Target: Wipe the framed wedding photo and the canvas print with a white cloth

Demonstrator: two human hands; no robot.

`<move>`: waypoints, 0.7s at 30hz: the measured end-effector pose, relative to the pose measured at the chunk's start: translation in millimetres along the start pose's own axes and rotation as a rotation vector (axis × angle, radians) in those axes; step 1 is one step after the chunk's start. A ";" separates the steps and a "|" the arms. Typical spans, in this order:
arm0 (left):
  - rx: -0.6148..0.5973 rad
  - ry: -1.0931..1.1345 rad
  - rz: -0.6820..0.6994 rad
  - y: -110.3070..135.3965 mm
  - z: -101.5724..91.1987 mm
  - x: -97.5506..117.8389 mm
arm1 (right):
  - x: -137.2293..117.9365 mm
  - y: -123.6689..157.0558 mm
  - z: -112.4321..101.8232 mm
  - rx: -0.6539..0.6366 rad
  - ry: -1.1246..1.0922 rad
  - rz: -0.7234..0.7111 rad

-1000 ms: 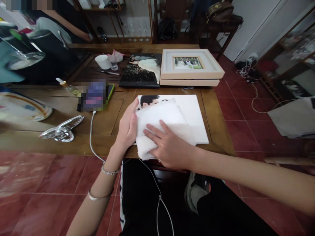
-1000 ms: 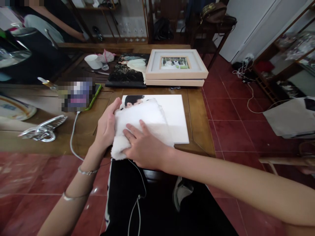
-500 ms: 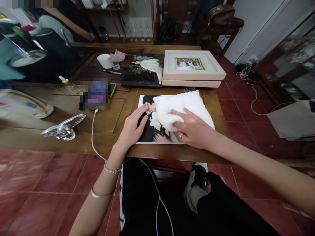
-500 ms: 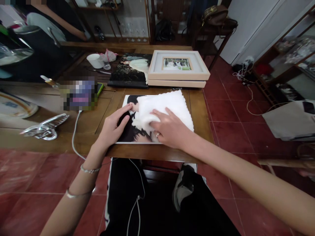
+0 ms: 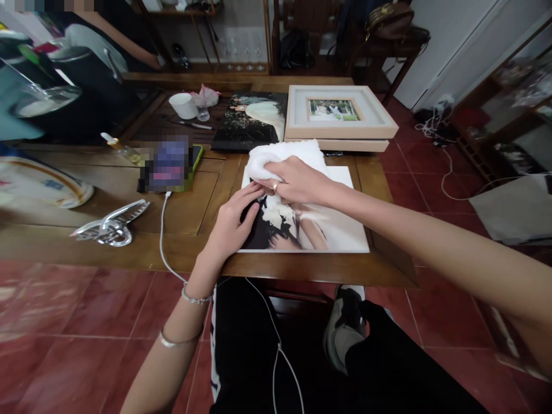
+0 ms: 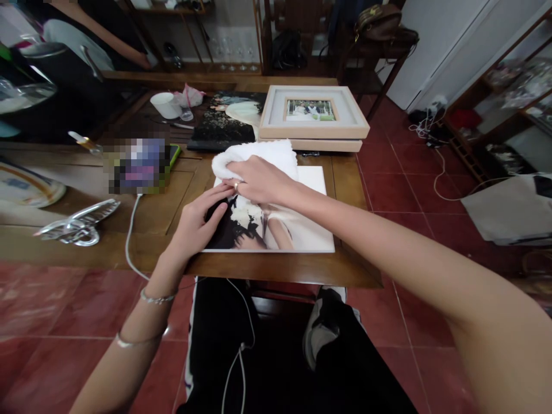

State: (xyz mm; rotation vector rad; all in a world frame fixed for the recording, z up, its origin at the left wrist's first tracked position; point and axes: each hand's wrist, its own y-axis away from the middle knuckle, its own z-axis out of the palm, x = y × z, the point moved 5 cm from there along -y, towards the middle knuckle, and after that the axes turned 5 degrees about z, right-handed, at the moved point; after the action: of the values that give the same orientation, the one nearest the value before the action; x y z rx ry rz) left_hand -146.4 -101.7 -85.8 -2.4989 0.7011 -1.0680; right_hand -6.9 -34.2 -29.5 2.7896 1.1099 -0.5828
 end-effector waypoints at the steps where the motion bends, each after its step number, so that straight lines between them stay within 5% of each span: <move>1: 0.003 -0.004 -0.004 0.2 -0.3 -0.3 | -1.7 -4.2 0.6 -0.003 0.016 -0.008; 9: -0.007 0.007 -0.009 -0.3 -0.9 2.6 | 5.9 0.0 4.9 -0.028 0.173 -0.007; 21: -0.004 0.027 0.003 -1.0 -0.3 4.0 | 92.5 81.4 -21.7 0.077 0.316 0.209</move>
State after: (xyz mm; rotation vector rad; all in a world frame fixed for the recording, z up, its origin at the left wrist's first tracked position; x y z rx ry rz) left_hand -144.0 -103.2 -82.8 -2.4906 0.7159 -1.1018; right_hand 116.6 -29.6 -49.4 3.0888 0.8342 -0.1716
